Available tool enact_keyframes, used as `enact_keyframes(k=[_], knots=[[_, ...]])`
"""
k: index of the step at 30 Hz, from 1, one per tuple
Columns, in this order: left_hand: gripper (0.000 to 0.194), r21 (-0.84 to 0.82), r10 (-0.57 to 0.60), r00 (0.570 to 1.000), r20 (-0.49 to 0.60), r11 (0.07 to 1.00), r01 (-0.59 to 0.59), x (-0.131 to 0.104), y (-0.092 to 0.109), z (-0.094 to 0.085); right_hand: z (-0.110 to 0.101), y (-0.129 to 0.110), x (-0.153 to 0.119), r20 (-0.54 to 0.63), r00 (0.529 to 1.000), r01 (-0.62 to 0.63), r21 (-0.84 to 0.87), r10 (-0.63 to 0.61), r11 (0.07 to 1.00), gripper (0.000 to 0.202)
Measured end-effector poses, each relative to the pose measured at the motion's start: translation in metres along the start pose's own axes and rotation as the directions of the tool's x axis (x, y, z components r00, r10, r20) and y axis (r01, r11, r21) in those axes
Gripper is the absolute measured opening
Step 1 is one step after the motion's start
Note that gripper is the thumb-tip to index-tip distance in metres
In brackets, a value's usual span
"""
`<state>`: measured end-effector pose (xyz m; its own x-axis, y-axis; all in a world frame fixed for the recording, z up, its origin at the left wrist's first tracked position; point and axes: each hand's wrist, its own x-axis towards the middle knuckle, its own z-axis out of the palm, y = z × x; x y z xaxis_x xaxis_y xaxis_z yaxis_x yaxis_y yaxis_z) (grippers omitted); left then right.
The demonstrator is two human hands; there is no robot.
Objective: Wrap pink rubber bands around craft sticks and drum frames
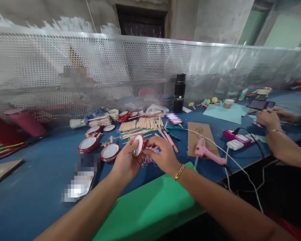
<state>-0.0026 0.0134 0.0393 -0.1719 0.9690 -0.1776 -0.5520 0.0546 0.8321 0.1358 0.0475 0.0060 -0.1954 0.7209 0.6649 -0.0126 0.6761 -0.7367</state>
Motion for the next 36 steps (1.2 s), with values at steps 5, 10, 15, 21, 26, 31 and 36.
enact_keyframes(k=[5,10,15,21,26,31,36], knots=[[0.008,0.077,0.021,0.998,-0.05,0.997,-0.018,0.001,0.0,-0.01,0.001,-0.003,-0.006,0.055,0.995,-0.094,0.109,0.089,0.99,0.008],[0.013,0.292,0.164,0.986,-0.03,0.945,-0.149,0.004,-0.009,-0.026,0.003,0.0,-0.012,0.09,0.964,-0.26,0.149,0.249,0.954,0.009],[0.018,0.529,0.288,0.956,0.055,0.804,-0.273,0.001,-0.018,-0.039,0.0,0.0,-0.015,0.183,0.91,-0.408,0.221,0.373,0.886,0.026],[0.023,0.603,0.31,0.95,0.048,0.749,-0.275,-0.008,-0.016,-0.041,-0.001,-0.01,-0.009,0.337,0.916,-0.248,0.051,0.217,0.967,0.042],[0.027,0.669,0.349,0.935,0.069,0.679,-0.302,-0.006,-0.011,-0.045,0.0,-0.007,-0.005,0.39,0.891,-0.275,0.053,0.233,0.96,0.051],[0.032,0.631,0.244,0.968,0.052,0.744,-0.221,0.001,-0.014,-0.051,-0.006,-0.001,-0.004,0.475,0.841,-0.335,0.082,0.259,0.939,0.056],[0.033,0.636,0.228,0.971,0.066,0.741,-0.217,0.002,-0.014,-0.047,-0.009,-0.003,-0.01,0.467,0.836,-0.321,-0.01,0.289,0.947,0.054]])
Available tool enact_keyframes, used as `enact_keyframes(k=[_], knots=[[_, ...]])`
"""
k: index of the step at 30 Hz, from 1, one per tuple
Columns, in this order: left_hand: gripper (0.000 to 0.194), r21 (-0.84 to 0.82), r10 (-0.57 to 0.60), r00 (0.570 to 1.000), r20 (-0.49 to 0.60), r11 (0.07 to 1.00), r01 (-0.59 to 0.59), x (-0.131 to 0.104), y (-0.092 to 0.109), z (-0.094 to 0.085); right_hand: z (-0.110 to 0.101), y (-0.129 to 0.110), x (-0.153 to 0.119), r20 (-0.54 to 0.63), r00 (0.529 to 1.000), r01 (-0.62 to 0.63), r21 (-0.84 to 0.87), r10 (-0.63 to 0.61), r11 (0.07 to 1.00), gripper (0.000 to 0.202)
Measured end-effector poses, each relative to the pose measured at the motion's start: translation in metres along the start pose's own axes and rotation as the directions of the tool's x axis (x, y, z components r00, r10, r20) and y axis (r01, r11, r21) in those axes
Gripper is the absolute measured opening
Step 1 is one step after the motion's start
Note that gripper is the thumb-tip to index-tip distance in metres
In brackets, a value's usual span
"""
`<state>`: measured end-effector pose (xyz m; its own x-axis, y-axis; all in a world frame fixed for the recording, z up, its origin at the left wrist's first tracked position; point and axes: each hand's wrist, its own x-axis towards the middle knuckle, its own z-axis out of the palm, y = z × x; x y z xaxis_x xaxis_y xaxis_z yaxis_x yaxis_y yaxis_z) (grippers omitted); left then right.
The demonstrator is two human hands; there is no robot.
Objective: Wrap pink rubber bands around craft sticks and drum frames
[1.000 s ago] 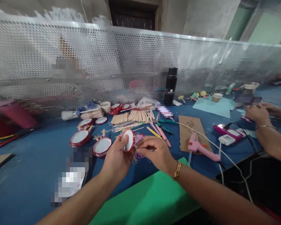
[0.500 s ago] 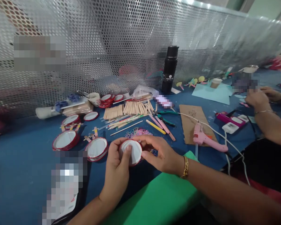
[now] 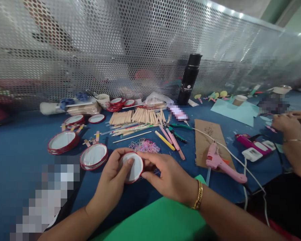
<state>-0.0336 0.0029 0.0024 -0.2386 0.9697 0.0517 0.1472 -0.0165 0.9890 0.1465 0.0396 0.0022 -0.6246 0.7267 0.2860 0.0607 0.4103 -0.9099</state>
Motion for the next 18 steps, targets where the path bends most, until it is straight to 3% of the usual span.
enact_keyframes(k=[9,14,18], knots=[[0.031,0.0,0.04,0.999,0.03,0.999,-0.04,-0.003,0.004,0.001,0.005,-0.009,-0.006,-0.048,0.999,-0.005,-0.154,-0.003,0.988,0.055],[0.03,0.006,0.085,0.996,0.021,0.996,-0.085,-0.006,0.004,0.003,0.001,-0.012,-0.003,-0.02,0.999,0.035,-0.068,-0.036,0.997,0.052],[0.028,0.018,0.109,0.994,0.021,0.994,-0.11,-0.008,0.0,0.003,-0.002,-0.012,-0.001,-0.017,0.998,0.054,-0.097,-0.056,0.994,0.053]])
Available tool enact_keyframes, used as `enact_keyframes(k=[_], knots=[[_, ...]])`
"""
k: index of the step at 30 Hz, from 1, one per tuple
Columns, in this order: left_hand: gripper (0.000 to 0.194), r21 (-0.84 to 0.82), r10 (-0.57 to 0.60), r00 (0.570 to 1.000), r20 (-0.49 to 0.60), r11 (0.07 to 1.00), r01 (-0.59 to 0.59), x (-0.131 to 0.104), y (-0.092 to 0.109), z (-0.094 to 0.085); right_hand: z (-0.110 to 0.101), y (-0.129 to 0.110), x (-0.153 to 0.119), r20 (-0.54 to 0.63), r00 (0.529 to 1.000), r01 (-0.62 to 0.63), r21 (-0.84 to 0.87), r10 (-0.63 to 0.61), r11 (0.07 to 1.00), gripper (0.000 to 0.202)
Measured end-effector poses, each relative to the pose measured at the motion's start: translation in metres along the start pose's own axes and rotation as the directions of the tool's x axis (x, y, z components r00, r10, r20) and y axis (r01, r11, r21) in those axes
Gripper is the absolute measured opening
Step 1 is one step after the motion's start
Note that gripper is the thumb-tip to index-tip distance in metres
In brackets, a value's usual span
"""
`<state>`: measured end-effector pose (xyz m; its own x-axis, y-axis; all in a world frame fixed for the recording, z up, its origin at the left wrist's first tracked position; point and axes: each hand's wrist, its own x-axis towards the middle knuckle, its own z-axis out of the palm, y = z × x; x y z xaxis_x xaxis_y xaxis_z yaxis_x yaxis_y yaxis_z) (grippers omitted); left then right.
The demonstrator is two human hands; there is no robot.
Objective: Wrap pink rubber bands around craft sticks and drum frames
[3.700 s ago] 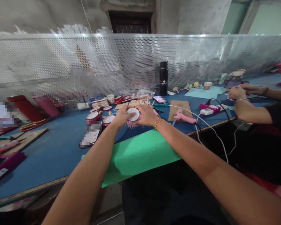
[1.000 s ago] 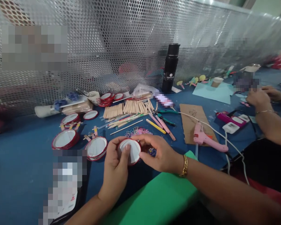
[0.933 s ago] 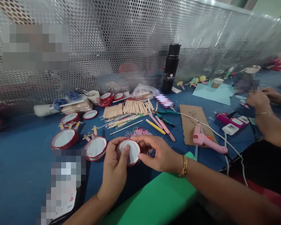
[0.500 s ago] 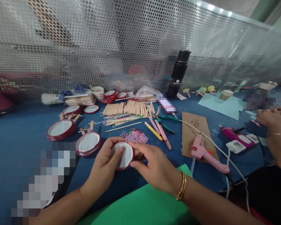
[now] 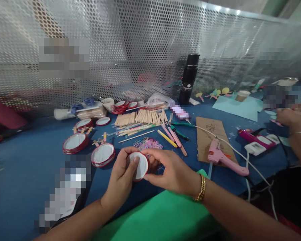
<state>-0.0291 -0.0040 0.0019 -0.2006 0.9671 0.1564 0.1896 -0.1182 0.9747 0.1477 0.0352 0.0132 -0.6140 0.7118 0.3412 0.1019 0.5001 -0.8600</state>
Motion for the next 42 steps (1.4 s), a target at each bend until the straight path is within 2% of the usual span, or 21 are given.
enact_keyframes(k=[4,16,24,32,38,42], knots=[[0.025,0.032,0.037,0.999,-0.017,0.999,-0.036,0.0,-0.005,-0.002,0.002,0.003,0.003,-0.014,0.999,0.035,-0.039,-0.035,0.999,0.053],[0.023,0.018,0.019,1.0,-0.019,1.0,-0.019,0.001,-0.009,0.0,0.007,0.015,0.003,-0.013,1.0,0.016,-0.084,-0.018,0.996,0.059],[0.025,-0.023,0.016,0.999,0.044,1.0,-0.015,0.001,-0.008,0.002,0.007,0.014,-0.005,-0.054,0.981,0.168,-0.228,-0.185,0.959,0.07],[0.027,-0.044,0.057,0.997,0.053,0.998,-0.054,0.001,-0.011,0.003,0.002,0.016,-0.005,-0.03,0.981,0.179,-0.231,-0.191,0.956,0.072],[0.028,-0.067,0.031,0.998,0.06,0.997,-0.027,0.0,-0.01,0.004,0.003,0.02,-0.005,-0.055,0.984,0.158,-0.196,-0.171,0.968,0.065],[0.028,-0.077,0.018,0.998,0.068,0.997,-0.013,0.001,-0.01,0.004,0.0,0.021,-0.006,-0.042,0.978,0.186,-0.246,-0.203,0.951,0.068]])
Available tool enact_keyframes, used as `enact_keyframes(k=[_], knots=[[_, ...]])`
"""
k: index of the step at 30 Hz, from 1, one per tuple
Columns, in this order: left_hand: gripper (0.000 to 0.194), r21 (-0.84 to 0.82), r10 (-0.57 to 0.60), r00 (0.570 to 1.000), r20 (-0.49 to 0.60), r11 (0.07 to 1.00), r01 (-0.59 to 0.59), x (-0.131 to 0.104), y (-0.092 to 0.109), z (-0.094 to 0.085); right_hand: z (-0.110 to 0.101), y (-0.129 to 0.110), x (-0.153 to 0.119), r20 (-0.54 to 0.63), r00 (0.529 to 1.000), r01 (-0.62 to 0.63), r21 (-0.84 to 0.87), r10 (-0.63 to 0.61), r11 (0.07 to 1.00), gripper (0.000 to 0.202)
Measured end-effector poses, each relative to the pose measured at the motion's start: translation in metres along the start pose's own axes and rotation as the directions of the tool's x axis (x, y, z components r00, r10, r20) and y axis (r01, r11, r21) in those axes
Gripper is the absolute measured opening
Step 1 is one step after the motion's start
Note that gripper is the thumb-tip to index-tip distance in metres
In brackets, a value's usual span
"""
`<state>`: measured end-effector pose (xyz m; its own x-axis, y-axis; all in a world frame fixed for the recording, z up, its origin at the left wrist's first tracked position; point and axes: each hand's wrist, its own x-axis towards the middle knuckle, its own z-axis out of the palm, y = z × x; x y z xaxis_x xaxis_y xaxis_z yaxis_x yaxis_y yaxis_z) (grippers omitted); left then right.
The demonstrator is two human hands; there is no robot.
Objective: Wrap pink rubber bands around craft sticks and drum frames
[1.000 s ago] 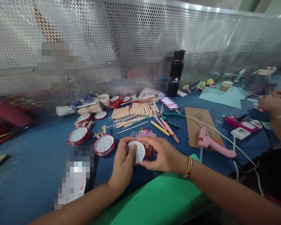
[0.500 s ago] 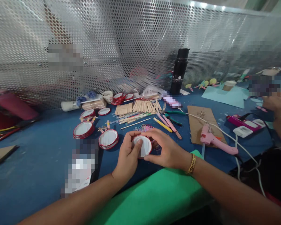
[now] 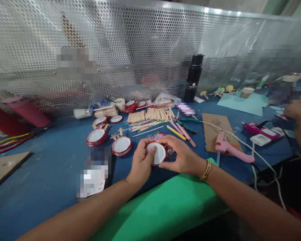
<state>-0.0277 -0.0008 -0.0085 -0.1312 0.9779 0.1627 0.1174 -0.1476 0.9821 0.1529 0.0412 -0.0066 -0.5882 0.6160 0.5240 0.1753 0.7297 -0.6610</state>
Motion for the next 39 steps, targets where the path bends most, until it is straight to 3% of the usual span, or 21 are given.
enact_keyframes(k=[6,11,20,24,32,39], knots=[[0.031,-0.011,0.021,1.0,-0.005,1.0,-0.021,0.002,0.0,-0.001,0.001,0.002,-0.001,-0.022,1.0,0.012,-0.045,-0.013,0.999,0.071],[0.034,-0.046,0.013,1.0,0.029,0.999,-0.011,0.002,0.003,-0.001,0.004,0.001,0.001,-0.059,0.998,-0.025,-0.029,0.023,0.999,0.061],[0.041,-0.059,-0.027,0.999,0.034,0.998,0.029,0.001,0.002,-0.002,-0.002,-0.006,0.003,-0.006,1.0,-0.027,0.038,0.028,0.999,0.053],[0.039,-0.066,-0.005,0.999,0.031,0.998,0.007,0.002,0.003,-0.003,0.0,-0.006,0.001,-0.014,0.999,-0.046,0.069,0.047,0.997,0.06],[0.027,0.172,0.098,0.995,-0.007,0.98,-0.096,0.001,0.001,-0.007,0.005,-0.007,0.0,0.005,0.994,-0.106,0.079,0.106,0.991,0.055],[0.019,0.318,0.166,0.985,0.051,0.932,-0.173,-0.001,0.002,-0.011,0.009,-0.012,-0.001,0.034,0.988,-0.152,0.2,0.148,0.968,0.053]])
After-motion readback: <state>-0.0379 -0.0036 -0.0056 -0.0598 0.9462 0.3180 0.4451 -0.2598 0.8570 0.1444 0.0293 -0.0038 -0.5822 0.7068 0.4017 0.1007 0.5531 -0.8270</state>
